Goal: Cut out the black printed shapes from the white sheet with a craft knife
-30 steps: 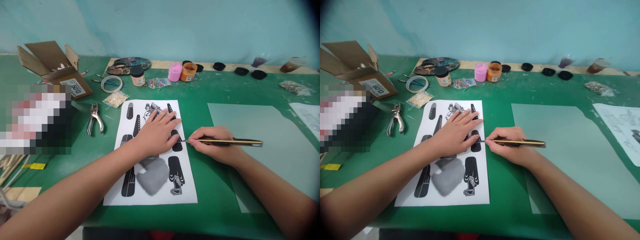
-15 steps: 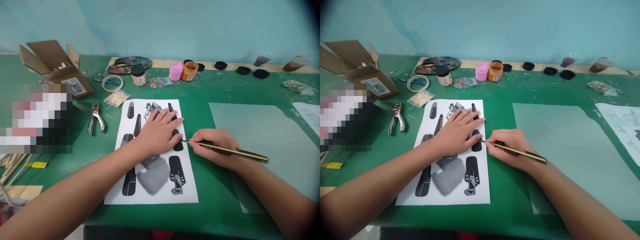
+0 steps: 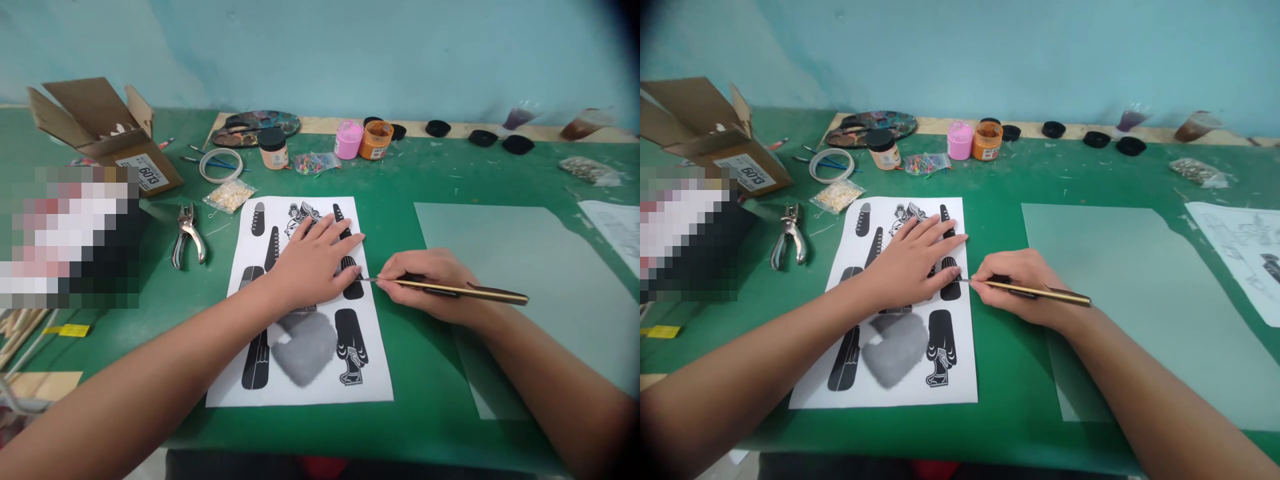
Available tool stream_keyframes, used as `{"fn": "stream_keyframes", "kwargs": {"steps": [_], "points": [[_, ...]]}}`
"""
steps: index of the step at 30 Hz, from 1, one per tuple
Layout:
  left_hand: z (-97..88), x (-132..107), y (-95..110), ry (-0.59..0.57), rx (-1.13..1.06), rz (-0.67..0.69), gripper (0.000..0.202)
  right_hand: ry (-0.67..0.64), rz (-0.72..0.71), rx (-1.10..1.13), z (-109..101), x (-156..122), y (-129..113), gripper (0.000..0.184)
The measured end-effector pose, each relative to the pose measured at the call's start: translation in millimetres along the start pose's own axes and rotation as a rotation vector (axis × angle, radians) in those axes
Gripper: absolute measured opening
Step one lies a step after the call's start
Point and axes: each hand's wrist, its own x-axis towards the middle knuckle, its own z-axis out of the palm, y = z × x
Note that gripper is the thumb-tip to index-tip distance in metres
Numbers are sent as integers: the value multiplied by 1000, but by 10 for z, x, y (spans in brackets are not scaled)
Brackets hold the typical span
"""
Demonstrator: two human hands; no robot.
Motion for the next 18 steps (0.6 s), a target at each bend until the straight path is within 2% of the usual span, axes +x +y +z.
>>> {"fn": "stream_keyframes", "kwargs": {"steps": [9, 12, 15, 18], "points": [[12, -1, -12, 13, 9, 11, 56, -42, -50, 36, -42, 22, 29, 10], [21, 2, -23, 14, 6, 11, 55, -39, -16, 38, -46, 12, 28, 9], [18, -2, -25, 13, 16, 15, 54, 55, 109, 81, -34, -7, 53, 10], [-13, -34, 29, 34, 62, -14, 58, 252, 201, 162, -17, -8, 81, 15]]}}
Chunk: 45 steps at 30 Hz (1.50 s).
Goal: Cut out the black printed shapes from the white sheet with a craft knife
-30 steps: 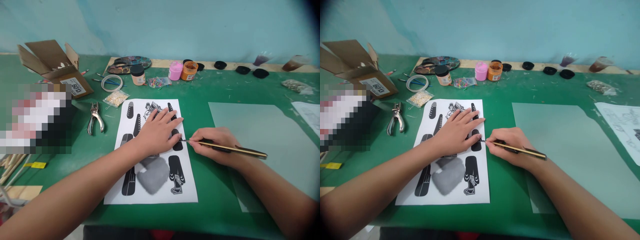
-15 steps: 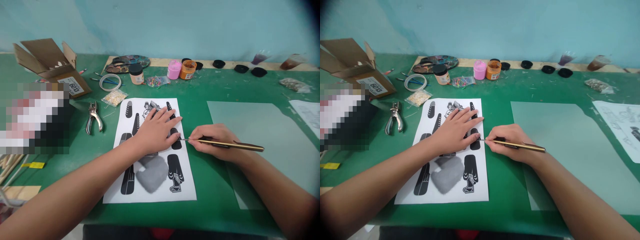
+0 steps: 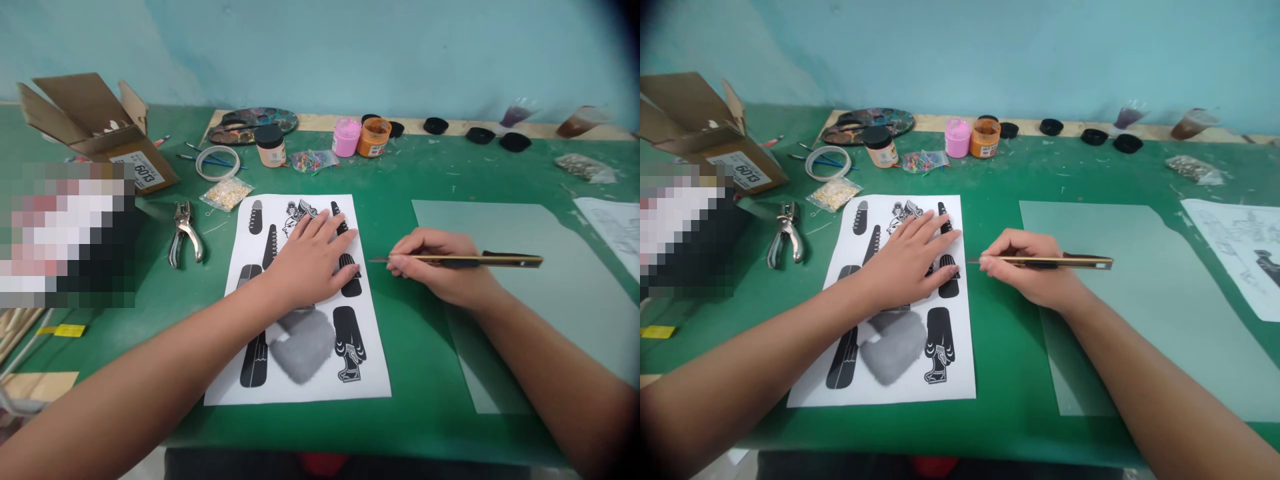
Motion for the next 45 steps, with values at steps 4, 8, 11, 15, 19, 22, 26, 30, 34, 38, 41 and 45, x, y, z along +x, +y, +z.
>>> {"fn": "stream_keyframes", "kwargs": {"steps": [4, 8, 11, 15, 19, 22, 26, 30, 34, 38, 41, 45], "points": [[-72, -93, 148, 6, 90, -96, 62, 37, -45, -97, 51, 28, 8, 19], [-138, -125, 126, -123, 51, -80, 72, -128, -276, -312, 116, 65, 45, 28], [-204, -62, -87, -219, -19, 46, 78, -182, -368, -393, 132, 73, 77, 28], [-292, 10, -314, -293, -39, 188, 67, -191, -406, -390, 131, 23, 1, 28], [-262, -25, -196, -216, 41, 157, 53, -189, -377, -269, 142, -56, -130, 41], [-168, -47, -47, -89, 37, 72, 54, -128, -283, -114, 124, -82, -146, 57], [-96, 3, -68, -135, 1, 72, 60, -79, -115, 61, 92, -58, -94, 44], [-134, 82, -278, -240, -57, 209, 68, -81, 37, 216, 113, -22, -81, 28], [-179, 107, -408, -217, -95, 352, 60, -121, 16, 305, 157, -6, -111, 24], [-164, 99, -405, -165, -120, 426, 51, -106, 103, 284, 191, 5, -157, 20], [-131, 100, -390, -142, -125, 436, 55, -128, 139, 201, 199, 11, -203, 16], [-106, 112, -398, -139, -135, 437, 56, -134, 50, 38, 220, 9, -248, 8]]}}
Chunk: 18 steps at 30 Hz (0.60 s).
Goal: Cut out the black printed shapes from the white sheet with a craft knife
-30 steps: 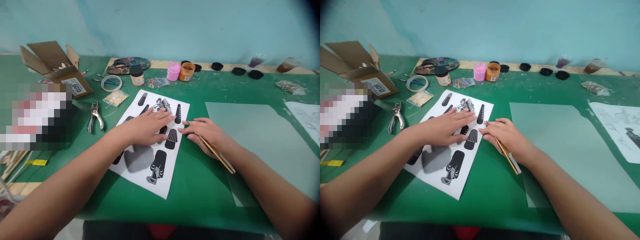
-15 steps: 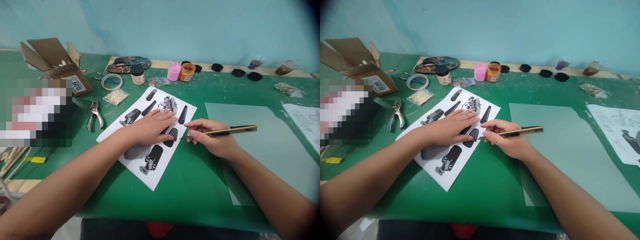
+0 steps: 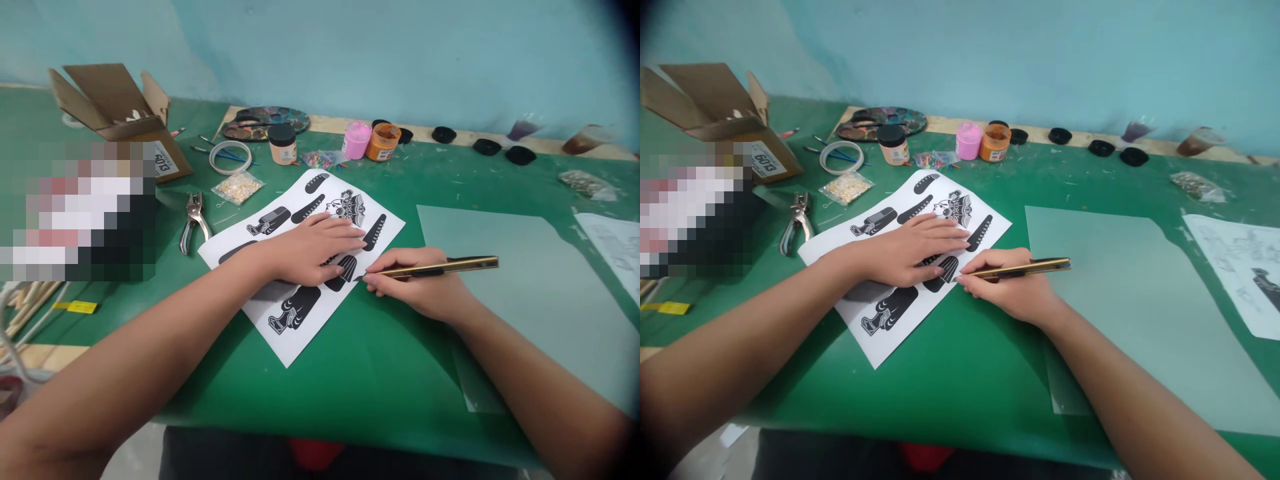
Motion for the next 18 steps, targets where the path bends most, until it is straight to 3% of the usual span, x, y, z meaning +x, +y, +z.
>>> {"fn": "stream_keyframes", "kwargs": {"steps": [6, 18], "points": [[1, 2, -6, 24, -20, 0, 55, 28, -131, -104, 70, 16, -6, 8], [8, 10, 6, 41, -29, -9, 53, 18, -163, -168, 60, 7, 1, 8]]}}
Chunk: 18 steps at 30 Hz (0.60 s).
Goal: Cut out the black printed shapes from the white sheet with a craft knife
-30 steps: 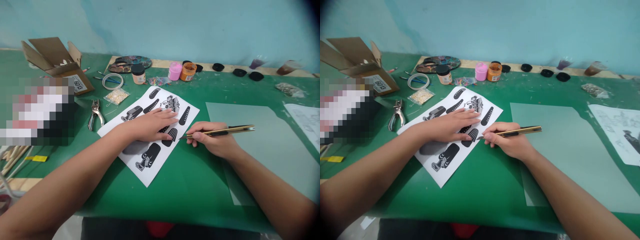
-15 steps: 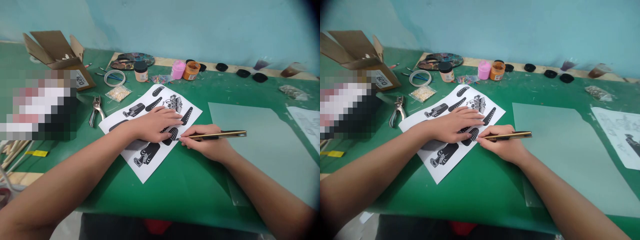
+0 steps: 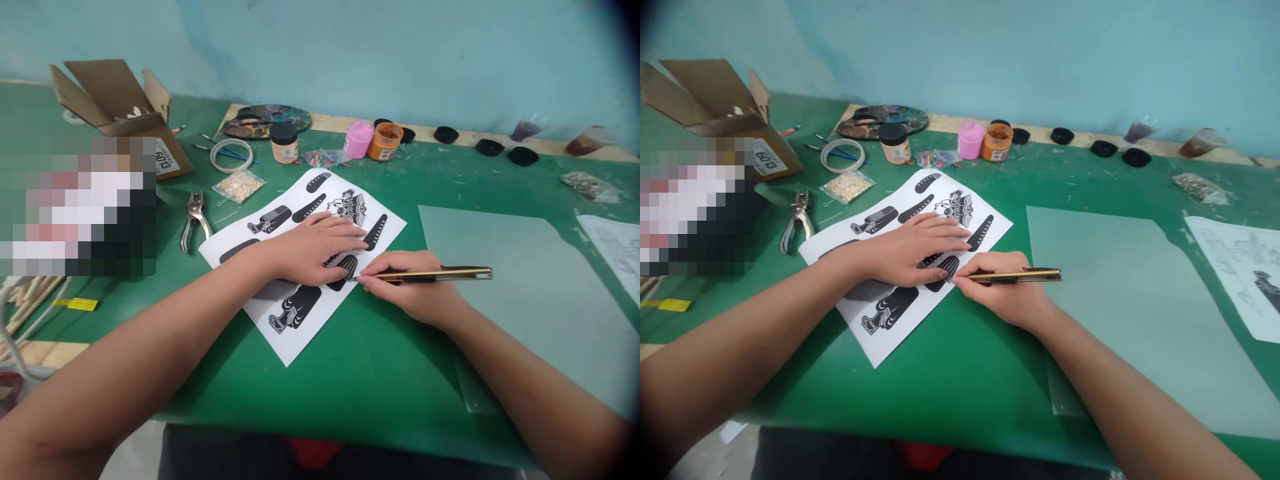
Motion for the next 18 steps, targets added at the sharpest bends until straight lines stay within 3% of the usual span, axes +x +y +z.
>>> {"fn": "stream_keyframes", "kwargs": {"steps": [6, 18], "points": [[12, 7, 29, 31, 7, -9, 52, 7, -78, -43, 22, -9, 2, 7], [13, 15, 31, -39, 15, -88, 59, -44, -126, -49, -3, -30, 35, 8]]}}
